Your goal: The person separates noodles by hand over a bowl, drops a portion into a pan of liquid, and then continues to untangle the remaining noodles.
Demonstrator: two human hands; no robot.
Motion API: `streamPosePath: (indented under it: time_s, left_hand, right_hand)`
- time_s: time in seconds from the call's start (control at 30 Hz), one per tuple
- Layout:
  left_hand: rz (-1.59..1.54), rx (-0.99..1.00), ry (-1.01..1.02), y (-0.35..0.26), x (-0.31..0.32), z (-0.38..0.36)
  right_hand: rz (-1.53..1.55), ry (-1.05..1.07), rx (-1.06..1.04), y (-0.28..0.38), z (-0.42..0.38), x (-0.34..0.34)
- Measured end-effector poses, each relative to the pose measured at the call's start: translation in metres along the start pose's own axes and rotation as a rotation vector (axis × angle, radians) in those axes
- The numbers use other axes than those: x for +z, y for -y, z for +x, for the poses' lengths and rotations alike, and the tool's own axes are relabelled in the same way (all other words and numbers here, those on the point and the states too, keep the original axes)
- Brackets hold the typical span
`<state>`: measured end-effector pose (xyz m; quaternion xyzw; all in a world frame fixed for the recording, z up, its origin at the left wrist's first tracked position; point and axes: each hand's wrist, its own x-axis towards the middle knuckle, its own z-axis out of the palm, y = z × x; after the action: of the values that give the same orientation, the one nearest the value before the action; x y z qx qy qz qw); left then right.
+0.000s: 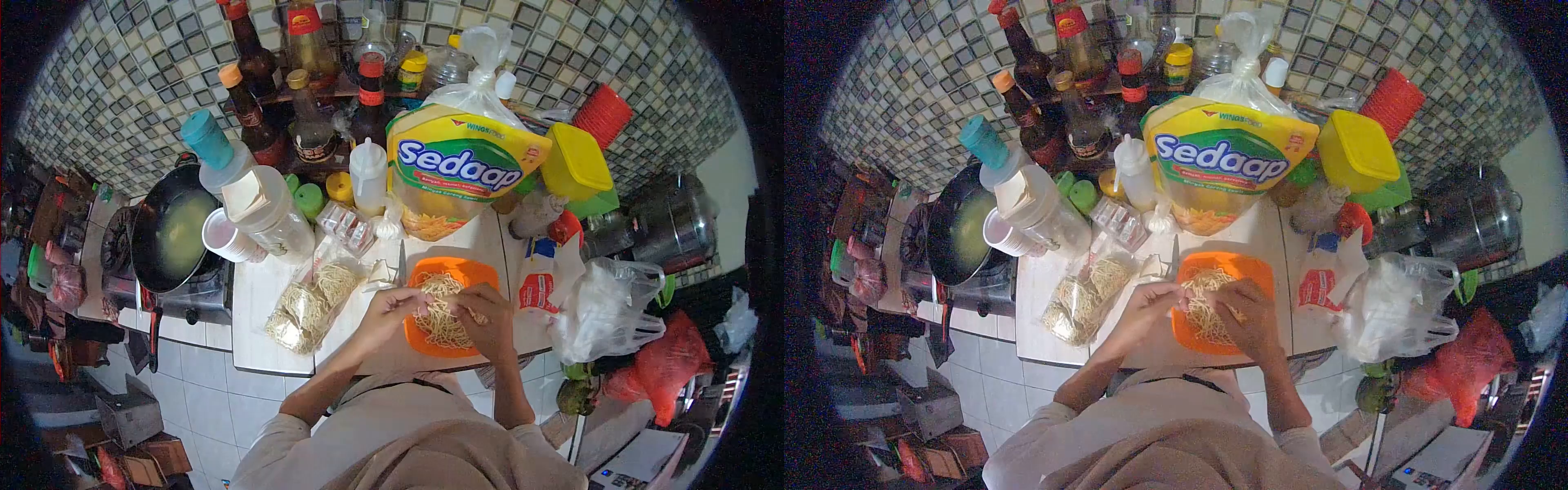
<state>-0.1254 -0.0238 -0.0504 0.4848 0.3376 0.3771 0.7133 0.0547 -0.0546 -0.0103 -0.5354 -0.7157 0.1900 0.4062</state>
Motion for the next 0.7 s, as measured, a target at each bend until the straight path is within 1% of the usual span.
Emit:
streamPosePath:
  time_s: [0.03, 0.1, 0.13, 0.2, 0.23, 0.3, 0.43, 0.53, 0.6, 0.7]
  left_hand:
    - [0.000, -0.001, 0.001, -0.001, -0.001, 0.000]
    - [0.144, -0.023, 0.167, -0.002, -0.003, 0.001]
    - [0.144, -0.024, 0.168, 0.000, -0.003, 0.001]
    - [0.159, -0.014, 0.293, 0.004, -0.003, 0.002]
    - [0.159, -0.013, 0.293, 0.004, -0.002, 0.002]
    - [0.091, -0.120, 0.361, 0.000, 0.000, 0.001]
    - [0.073, -0.116, 0.370, 0.006, -0.003, 0.001]
    - [0.053, -0.073, 0.392, 0.008, -0.003, 0.000]
    - [0.063, -0.115, 0.431, 0.001, -0.002, 0.000]
    - [0.065, -0.130, 0.414, -0.001, 0.002, -0.001]
  right_hand:
    - [0.000, -0.001, 0.001, 0.001, 0.002, -0.004]
    - [-0.135, 0.122, -0.178, 0.002, 0.005, -0.010]
    - [-0.135, 0.122, -0.177, 0.002, 0.007, -0.011]
    - [-0.170, 0.231, -0.258, 0.002, 0.011, -0.013]
    - [-0.170, 0.231, -0.258, 0.002, 0.011, -0.015]
    - [-0.198, 0.342, -0.219, 0.000, 0.012, -0.018]
    - [-0.145, 0.393, -0.225, -0.003, 0.015, -0.018]
    - [-0.152, 0.418, -0.231, -0.007, 0.014, -0.016]
    - [-0.092, 0.397, -0.261, -0.008, 0.015, -0.016]
    - [-0.073, 0.396, -0.290, -0.003, 0.019, -0.018]
